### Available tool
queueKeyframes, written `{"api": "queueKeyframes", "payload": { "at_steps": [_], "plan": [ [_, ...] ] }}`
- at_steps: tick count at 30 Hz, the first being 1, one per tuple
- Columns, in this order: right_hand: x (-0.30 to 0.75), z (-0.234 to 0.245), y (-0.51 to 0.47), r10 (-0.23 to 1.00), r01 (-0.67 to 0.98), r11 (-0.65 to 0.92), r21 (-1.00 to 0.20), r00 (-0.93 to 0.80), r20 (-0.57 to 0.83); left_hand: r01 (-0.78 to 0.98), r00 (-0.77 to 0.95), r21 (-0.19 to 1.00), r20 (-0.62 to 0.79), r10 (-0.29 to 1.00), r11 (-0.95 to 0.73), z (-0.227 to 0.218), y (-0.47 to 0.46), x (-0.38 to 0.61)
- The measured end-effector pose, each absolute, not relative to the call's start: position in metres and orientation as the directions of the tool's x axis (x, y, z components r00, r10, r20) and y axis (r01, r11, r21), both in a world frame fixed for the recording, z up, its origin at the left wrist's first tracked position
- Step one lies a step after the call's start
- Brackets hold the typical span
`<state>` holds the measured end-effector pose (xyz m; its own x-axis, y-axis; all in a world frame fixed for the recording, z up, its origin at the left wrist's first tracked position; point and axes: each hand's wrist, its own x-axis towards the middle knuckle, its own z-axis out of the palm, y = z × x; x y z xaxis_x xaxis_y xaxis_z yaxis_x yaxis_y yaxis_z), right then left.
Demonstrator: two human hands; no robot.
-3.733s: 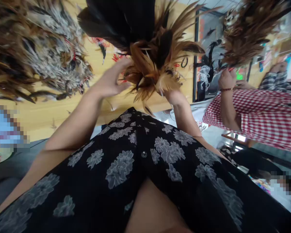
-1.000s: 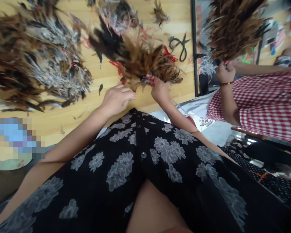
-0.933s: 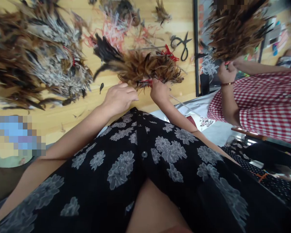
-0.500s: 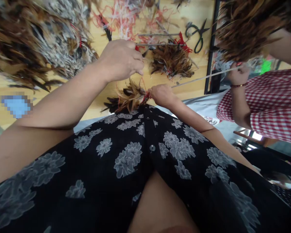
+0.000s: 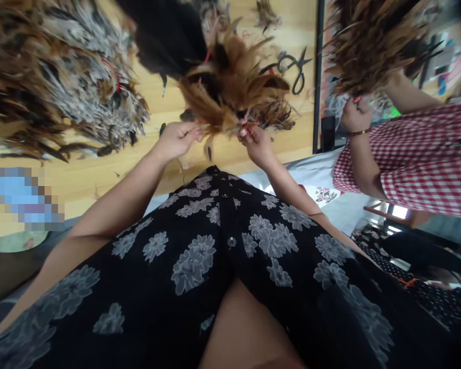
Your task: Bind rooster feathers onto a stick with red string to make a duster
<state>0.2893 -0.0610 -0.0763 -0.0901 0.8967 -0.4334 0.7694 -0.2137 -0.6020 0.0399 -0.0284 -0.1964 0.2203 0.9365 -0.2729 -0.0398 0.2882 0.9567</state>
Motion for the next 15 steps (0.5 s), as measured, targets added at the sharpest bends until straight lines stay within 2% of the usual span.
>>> {"api": "queueKeyframes", "payload": {
  "at_steps": [3,6,9,11,15],
  "plan": [
    [0.301,-0.08,-0.054,0.922,0.807,-0.2,-0.556,-0.036,-0.385,-0.068,0.226,0.902,-0.401,0.888,0.425,-0.201,-0.019,0.021],
    [0.319,-0.085,-0.053,0.941,0.895,-0.058,-0.443,-0.098,-0.323,-0.372,0.224,0.786,-0.44,0.869,0.494,-0.184,-0.004,-0.013],
    [0.335,-0.093,-0.058,0.951,0.934,0.089,-0.346,-0.183,-0.251,-0.554,0.166,0.714,-0.408,0.898,0.427,-0.153,0.007,-0.049],
    [0.344,-0.097,-0.063,0.94,0.917,0.148,-0.37,-0.247,-0.235,-0.552,0.082,0.739,-0.412,0.907,0.386,-0.134,0.01,-0.068],
    [0.354,-0.089,-0.067,0.857,0.772,0.231,-0.592,-0.45,-0.252,-0.452,-0.099,0.795,-0.495,0.863,0.405,-0.122,0.01,-0.094]
  ]
}}
